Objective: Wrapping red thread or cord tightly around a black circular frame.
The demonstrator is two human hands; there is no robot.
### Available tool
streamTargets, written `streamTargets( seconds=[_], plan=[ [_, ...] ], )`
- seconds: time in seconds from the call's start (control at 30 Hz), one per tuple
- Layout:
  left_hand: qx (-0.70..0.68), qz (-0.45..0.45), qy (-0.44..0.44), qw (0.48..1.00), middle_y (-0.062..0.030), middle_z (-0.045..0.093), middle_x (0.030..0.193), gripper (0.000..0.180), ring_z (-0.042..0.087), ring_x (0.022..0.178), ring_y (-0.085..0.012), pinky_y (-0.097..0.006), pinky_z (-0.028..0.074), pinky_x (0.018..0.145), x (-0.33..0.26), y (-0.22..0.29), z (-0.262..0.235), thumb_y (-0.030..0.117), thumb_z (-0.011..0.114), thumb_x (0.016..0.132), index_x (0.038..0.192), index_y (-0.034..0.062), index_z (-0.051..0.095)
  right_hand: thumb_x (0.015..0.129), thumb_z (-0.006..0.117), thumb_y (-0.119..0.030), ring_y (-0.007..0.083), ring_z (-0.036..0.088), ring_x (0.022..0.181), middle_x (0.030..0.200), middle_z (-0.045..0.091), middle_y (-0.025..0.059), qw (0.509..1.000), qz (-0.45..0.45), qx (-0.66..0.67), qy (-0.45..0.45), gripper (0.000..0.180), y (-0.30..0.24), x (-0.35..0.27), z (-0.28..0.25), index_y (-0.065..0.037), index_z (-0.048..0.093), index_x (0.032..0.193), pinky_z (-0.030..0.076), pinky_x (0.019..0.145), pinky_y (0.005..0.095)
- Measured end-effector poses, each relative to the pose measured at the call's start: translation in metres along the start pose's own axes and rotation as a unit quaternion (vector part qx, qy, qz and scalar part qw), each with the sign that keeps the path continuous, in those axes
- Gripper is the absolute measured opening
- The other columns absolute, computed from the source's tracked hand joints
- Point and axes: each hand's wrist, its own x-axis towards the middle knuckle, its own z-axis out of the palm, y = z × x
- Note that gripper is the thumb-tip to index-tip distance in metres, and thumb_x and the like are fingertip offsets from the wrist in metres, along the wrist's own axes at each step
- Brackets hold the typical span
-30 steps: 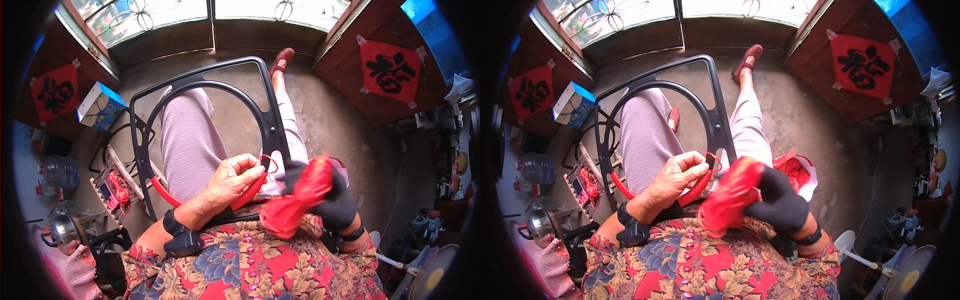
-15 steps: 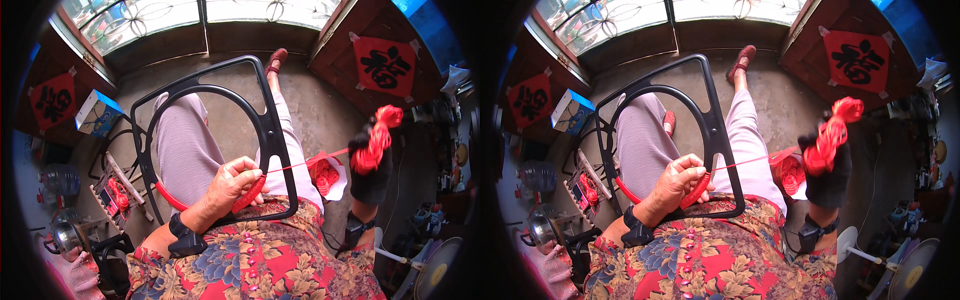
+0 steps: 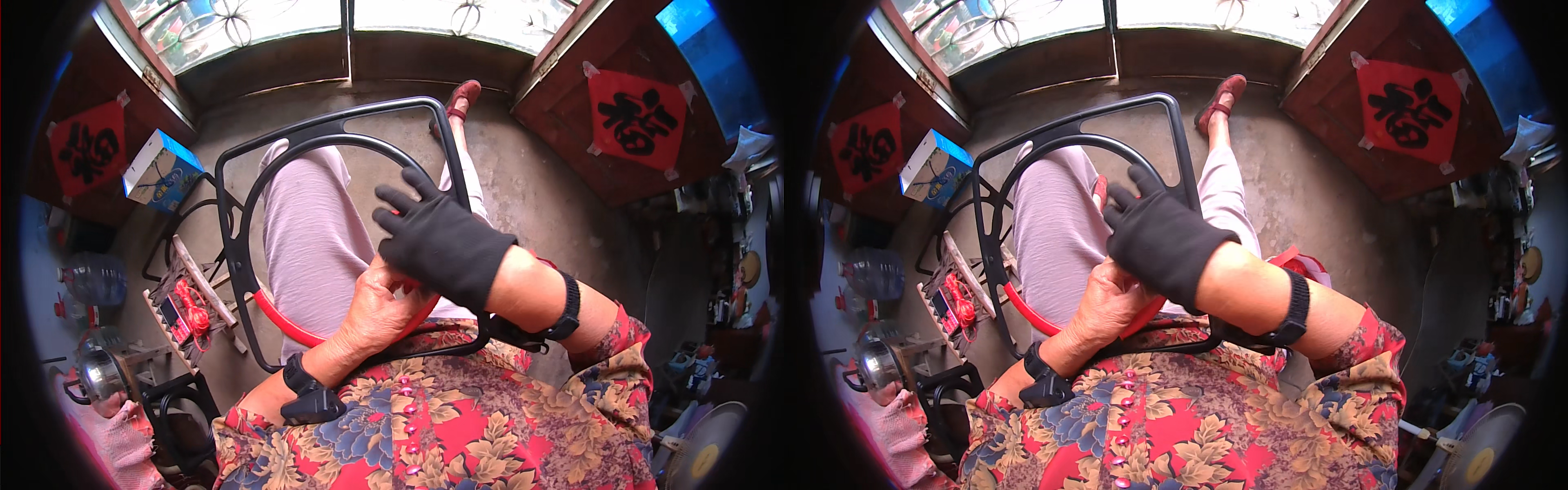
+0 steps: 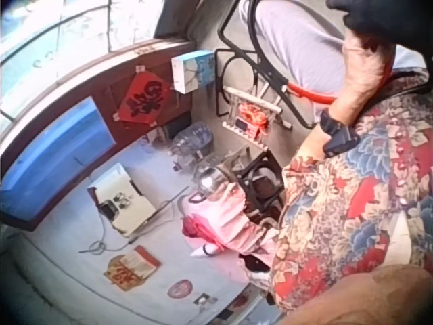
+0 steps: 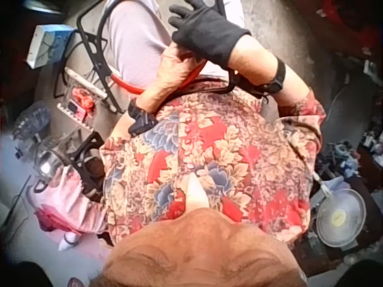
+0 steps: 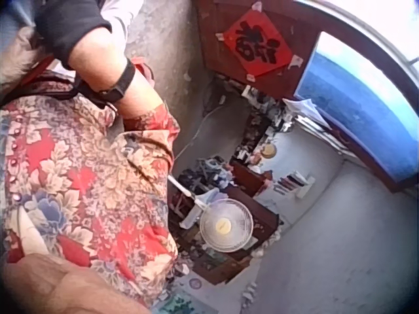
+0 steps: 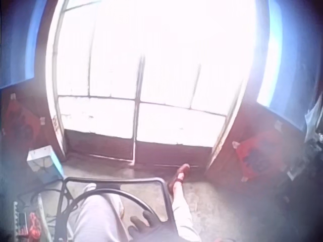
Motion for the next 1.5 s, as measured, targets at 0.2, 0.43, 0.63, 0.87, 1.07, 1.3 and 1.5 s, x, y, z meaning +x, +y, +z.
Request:
streamTargets(
  seconds=[0.2,0.43,0.63,0.87,1.07,1.3,1.5],
  plan=[
    [0.023,-0.095,-0.095,0.991,0.001,0.054,0.089,0.012,0.048,0.079,-0.0026,-0.019,0.041,0.064,0.001,0.017,-0.006,0.014,0.054,0.092,0.091,0.0018,0.053,0.062,0.068,-0.01,0.0279,0.048,0.114,0.112,0.054,0.0113,0.976,0.101,0.163,0.104,0.043,0.005,-0.045,-0.035,-0.007,0.056,0.103,0.037,0.094,0.0428],
    [-0.178,-0.149,-0.141,0.963,-0.0008,0.053,0.096,0.015,0.052,0.086,-0.0058,-0.023,0.044,0.077,0.002,0.008,0.0,0.017,0.047,0.096,0.104,0.0033,0.047,0.065,0.071,-0.017,0.0306,0.043,0.124,0.122,0.051,0.0102,0.981,0.143,0.113,0.063,0.046,-0.043,-0.092,-0.014,-0.011,0.057,0.109,0.031,0.102,0.0483],
    [-0.069,-0.119,-0.09,0.986,0.0025,0.058,0.084,0.013,0.055,0.075,-0.0037,-0.018,0.045,0.066,0.005,0.015,0.002,0.017,0.057,0.092,0.095,0.0045,0.056,0.065,0.073,-0.018,0.03,0.048,0.12,0.12,0.055,0.0102,0.956,0.125,0.226,0.138,0.041,-0.041,-0.105,-0.002,-0.009,0.056,0.102,0.032,0.102,0.0474],
    [-0.088,-0.228,-0.09,0.966,-0.0101,0.064,0.081,0.019,0.064,0.062,-0.0143,-0.023,0.054,0.052,0.005,0.021,0.003,0.022,0.054,0.094,0.097,0.0032,0.053,0.089,0.05,-0.043,0.0178,0.049,0.06,0.065,0.047,0.0042,0.368,0.301,0.751,0.458,0.038,-0.053,-0.138,-0.014,-0.006,0.048,0.094,0.043,0.065,0.0363],
    [-0.177,-0.215,-0.074,0.958,-0.0149,0.065,0.079,0.017,0.065,0.059,-0.0186,-0.026,0.054,0.052,0.003,0.021,0.004,0.021,0.053,0.094,0.096,0.0048,0.051,0.088,0.052,-0.041,0.0193,0.053,0.071,0.075,0.052,0.0077,0.41,0.301,0.768,0.389,0.041,-0.053,-0.186,0.014,-0.004,0.05,0.104,0.042,0.072,0.0319],
    [-0.147,-0.202,-0.067,0.966,-0.016,0.065,0.076,0.012,0.065,0.057,-0.0205,-0.027,0.055,0.051,0.003,0.019,0.001,0.017,0.053,0.093,0.094,0.0061,0.05,0.089,0.055,-0.034,0.018,0.057,0.092,0.098,0.058,0.008,0.279,0.255,0.689,0.619,0.04,-0.021,-0.206,0.004,-0.004,0.05,0.115,0.044,0.086,0.0323],
    [-0.121,-0.215,-0.048,0.968,-0.0119,0.066,0.082,0.014,0.066,0.067,-0.0163,-0.024,0.055,0.059,0.003,0.019,0.003,0.017,0.053,0.094,0.095,0.0037,0.054,0.09,0.055,-0.03,0.0185,0.058,0.093,0.103,0.057,0.0081,0.308,0.31,0.696,0.57,0.042,0.028,-0.209,0.0,-0.005,0.048,0.122,0.046,0.085,0.0323]
  ],
)
